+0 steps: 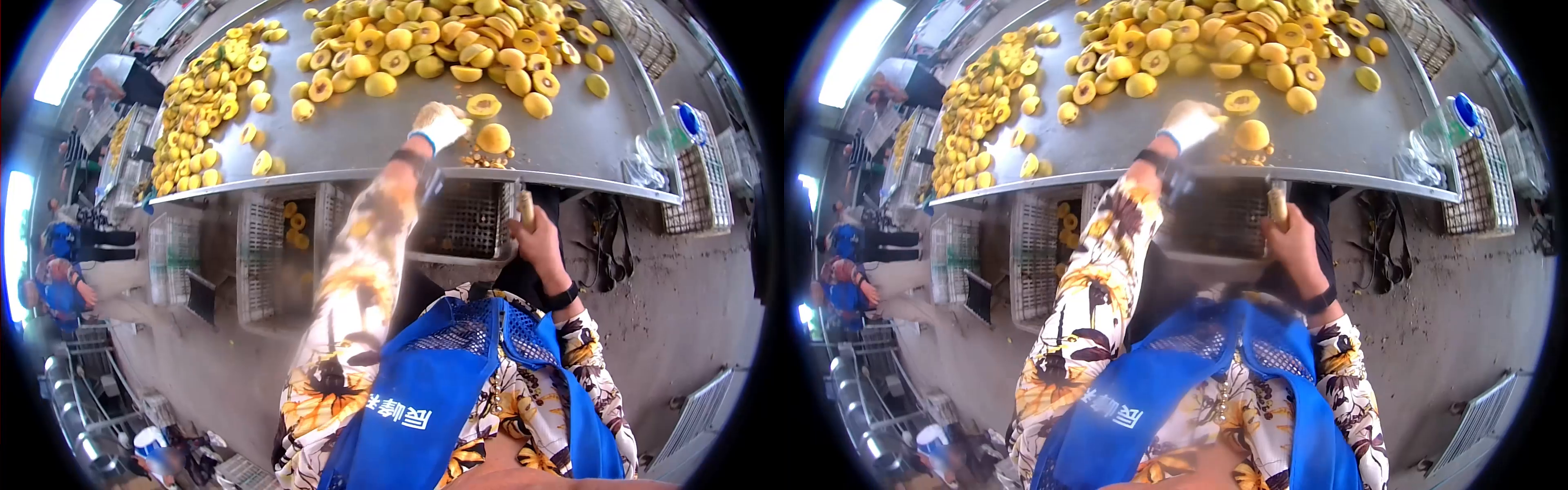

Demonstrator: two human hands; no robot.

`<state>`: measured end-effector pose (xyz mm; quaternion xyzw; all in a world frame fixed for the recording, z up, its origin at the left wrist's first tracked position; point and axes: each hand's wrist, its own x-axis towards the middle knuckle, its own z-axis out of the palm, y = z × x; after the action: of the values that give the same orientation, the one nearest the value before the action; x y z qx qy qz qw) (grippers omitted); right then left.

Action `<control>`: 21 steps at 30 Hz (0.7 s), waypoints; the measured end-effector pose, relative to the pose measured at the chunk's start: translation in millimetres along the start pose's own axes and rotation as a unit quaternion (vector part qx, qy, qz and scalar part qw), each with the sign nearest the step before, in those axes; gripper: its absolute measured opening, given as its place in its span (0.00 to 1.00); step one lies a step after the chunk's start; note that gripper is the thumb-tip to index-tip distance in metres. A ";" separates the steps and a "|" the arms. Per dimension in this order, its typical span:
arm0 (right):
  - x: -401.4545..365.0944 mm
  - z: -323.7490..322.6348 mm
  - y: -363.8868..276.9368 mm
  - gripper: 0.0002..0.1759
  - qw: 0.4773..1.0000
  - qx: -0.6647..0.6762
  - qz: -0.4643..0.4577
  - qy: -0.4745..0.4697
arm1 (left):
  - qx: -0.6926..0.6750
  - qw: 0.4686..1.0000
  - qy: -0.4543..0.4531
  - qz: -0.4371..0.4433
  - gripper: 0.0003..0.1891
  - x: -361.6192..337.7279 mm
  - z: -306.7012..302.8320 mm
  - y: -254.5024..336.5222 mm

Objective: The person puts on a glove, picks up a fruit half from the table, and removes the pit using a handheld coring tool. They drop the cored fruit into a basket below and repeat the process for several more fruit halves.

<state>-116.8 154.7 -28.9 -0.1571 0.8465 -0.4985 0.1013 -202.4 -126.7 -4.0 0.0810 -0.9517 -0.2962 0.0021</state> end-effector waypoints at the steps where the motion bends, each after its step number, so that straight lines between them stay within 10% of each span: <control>1: 8.9 0.3 -4.4 0.14 0.996 0.071 0.048 -0.026 | -0.060 0.997 0.044 0.009 0.18 -24.2 -1.9 13.5; 9: 41.8 45.0 -24.3 0.15 0.878 0.416 0.164 -0.169 | -0.016 0.963 0.234 0.133 0.20 -164.5 30.1 56.4; 10: 42.3 47.6 -21.5 0.14 0.875 0.422 0.153 -0.181 | -0.291 0.944 0.144 0.059 0.20 -165.3 31.1 53.7; 12: 37.1 47.4 -23.1 0.15 0.851 0.440 0.130 -0.257 | -0.686 0.701 0.105 -0.164 0.22 -178.7 27.0 54.3; 13: 31.6 51.8 -35.0 0.15 0.888 0.379 0.099 -0.243 | -0.738 0.625 0.140 -0.214 0.25 -183.1 21.8 70.6; 16: 22.9 71.5 -31.5 0.22 0.985 0.013 -0.154 -0.074 | -0.678 0.692 0.201 -0.147 0.24 -182.1 64.7 46.7; 17: 17.5 62.3 -46.3 0.25 0.990 0.016 -0.081 -0.113 | -0.767 0.580 0.143 -0.235 0.21 -177.4 67.2 37.3; 21: -2.4 44.5 -50.5 0.19 0.987 -0.019 -0.091 -0.133 | -0.813 0.560 0.108 -0.115 0.17 -162.1 97.6 7.7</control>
<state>-91.6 96.6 -6.1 -0.3001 0.8168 -0.4644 0.1645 -48.7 -40.3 -73.0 0.1853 -0.2828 -0.9312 0.1361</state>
